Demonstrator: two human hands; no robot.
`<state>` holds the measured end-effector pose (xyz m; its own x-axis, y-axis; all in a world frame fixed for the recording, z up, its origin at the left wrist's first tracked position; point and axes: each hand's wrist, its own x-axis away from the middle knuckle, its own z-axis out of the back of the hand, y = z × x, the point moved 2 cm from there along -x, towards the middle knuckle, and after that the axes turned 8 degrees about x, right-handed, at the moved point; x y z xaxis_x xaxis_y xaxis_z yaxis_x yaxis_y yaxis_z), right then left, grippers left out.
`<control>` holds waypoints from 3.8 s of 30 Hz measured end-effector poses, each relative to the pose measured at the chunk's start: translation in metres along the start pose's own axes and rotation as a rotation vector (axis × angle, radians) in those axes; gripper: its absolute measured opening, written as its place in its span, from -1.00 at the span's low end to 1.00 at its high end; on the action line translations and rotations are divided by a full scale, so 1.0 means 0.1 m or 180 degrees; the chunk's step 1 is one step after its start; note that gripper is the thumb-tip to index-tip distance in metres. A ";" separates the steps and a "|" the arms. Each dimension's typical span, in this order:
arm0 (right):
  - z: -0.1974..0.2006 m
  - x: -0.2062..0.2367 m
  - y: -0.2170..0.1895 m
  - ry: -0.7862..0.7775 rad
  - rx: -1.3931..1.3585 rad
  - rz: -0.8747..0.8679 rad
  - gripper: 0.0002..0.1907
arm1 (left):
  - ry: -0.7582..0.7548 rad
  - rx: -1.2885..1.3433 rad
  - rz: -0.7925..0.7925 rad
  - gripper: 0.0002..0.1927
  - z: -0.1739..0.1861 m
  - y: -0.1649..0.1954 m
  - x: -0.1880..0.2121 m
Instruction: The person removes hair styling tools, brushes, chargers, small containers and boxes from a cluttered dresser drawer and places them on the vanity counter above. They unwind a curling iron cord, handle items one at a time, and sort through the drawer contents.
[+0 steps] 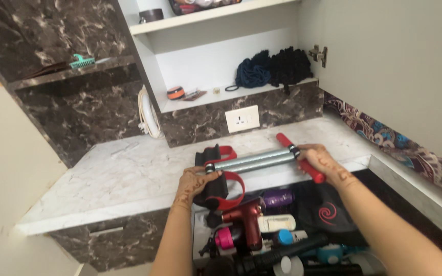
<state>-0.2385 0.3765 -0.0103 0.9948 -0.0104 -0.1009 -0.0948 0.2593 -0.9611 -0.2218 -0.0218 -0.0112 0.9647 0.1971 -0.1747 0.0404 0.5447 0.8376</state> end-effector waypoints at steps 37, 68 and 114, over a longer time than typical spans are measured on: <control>-0.29 -0.90 0.38 0.1106 0.1429 0.0354 -0.70 | 0.1071 -0.0069 -0.1078 -0.65 -0.30 -0.24 -0.66; -1.37 0.69 0.73 -0.0676 0.1048 -0.0283 -0.73 | -0.0986 -0.0740 0.0319 -0.47 -1.63 -1.10 0.82; -0.31 1.62 0.21 -0.1455 -0.0752 -0.1559 -0.59 | -0.0342 -0.0795 -0.2220 -0.39 -0.51 0.28 1.43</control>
<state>-0.0803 0.3508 -0.0549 0.8356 0.3476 0.4254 0.4136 0.1115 -0.9036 -0.0958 0.0630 -0.0393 0.7575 -0.3354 -0.5601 0.6040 0.6856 0.4064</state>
